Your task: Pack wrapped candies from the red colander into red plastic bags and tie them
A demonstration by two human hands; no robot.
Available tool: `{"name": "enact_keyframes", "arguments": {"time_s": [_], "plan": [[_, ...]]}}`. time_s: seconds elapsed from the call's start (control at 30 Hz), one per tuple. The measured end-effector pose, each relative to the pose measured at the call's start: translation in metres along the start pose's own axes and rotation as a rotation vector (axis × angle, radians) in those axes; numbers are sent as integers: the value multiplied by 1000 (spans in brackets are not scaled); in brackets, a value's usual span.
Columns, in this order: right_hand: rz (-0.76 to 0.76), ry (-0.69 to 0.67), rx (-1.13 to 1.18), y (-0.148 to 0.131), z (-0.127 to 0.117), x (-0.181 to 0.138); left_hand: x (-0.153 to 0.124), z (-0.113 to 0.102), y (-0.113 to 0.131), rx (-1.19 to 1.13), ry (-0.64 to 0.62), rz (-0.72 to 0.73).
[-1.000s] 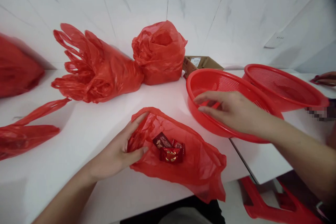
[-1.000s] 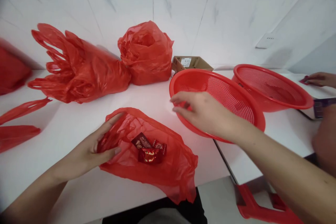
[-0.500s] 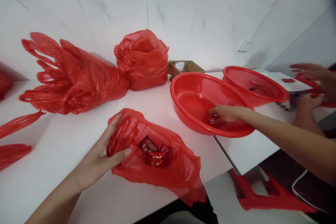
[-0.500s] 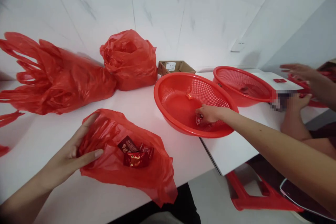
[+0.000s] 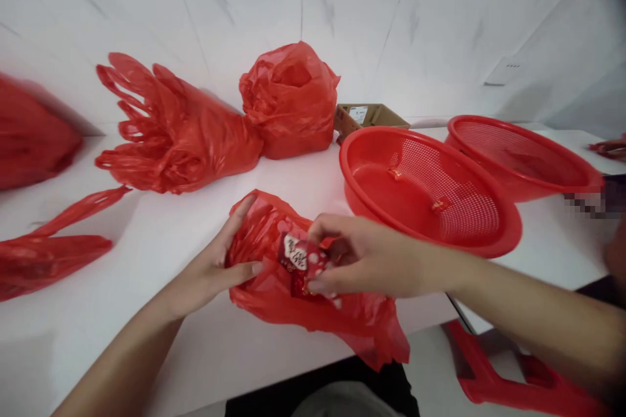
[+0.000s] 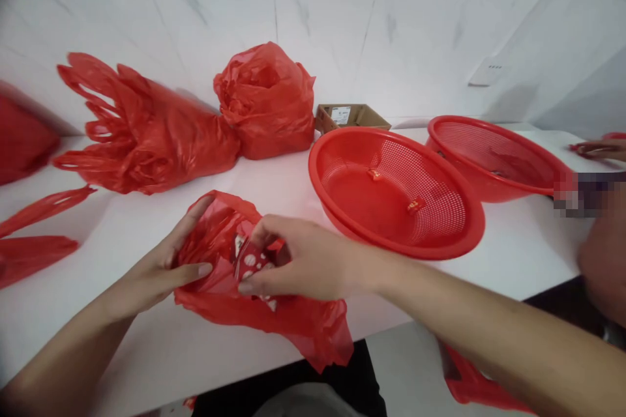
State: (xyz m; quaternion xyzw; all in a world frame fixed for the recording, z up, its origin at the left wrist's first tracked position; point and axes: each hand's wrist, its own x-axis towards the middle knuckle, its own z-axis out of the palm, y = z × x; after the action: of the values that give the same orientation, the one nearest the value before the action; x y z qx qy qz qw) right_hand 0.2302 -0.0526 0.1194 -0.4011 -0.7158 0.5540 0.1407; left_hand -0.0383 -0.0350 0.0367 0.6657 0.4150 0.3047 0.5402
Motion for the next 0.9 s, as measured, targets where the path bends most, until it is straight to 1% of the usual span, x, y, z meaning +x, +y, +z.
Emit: {"name": "enact_keyframes", "arguments": {"time_s": [0.07, 0.13, 0.23, 0.33, 0.4, 0.43, 0.5, 0.53, 0.6, 0.63, 0.7, 0.73, 0.8, 0.87, 0.9], "plan": [[-26, 55, -224, 9, 19, 16, -1, -2, 1, 13, -11, 1], [-77, 132, -405, 21, 23, 27, -2, -2, 1, 62, -14, 16], [-118, 170, -509, 34, 19, 32, -3, -3, 1, 240, -18, 62], [-134, 131, -529, 31, 15, 26, -4, -2, 1, 417, -1, 112], [-158, 131, -466, 20, 6, 19, -4, -2, 1, 446, 12, 129], [-166, 171, -429, 13, -2, 14, -4, -1, 1, 444, 18, 134], [-158, 331, -414, 2, -28, 6, -4, -2, 1, 441, 30, 143], [-136, 426, -454, 1, -46, 1, -4, -2, 0, 445, 33, 146], [-21, 552, -609, 11, -86, -11, -3, -3, -1, 459, 31, 148], [94, 554, -701, 21, -106, -18, -3, -3, -2, 466, 29, 150], [393, 458, -796, 51, -137, -35, -1, -4, -6, 478, 24, 151], [502, 413, -828, 68, -148, -43, -1, -4, -8, 484, 21, 150], [601, 384, -848, 99, -157, -58, 1, -5, -12, 492, 18, 148], [604, 367, -853, 120, -158, -66, 2, -5, -17, 481, 23, 137], [598, 350, -852, 127, -158, -67, 2, -5, -19, 467, 26, 130]]}}
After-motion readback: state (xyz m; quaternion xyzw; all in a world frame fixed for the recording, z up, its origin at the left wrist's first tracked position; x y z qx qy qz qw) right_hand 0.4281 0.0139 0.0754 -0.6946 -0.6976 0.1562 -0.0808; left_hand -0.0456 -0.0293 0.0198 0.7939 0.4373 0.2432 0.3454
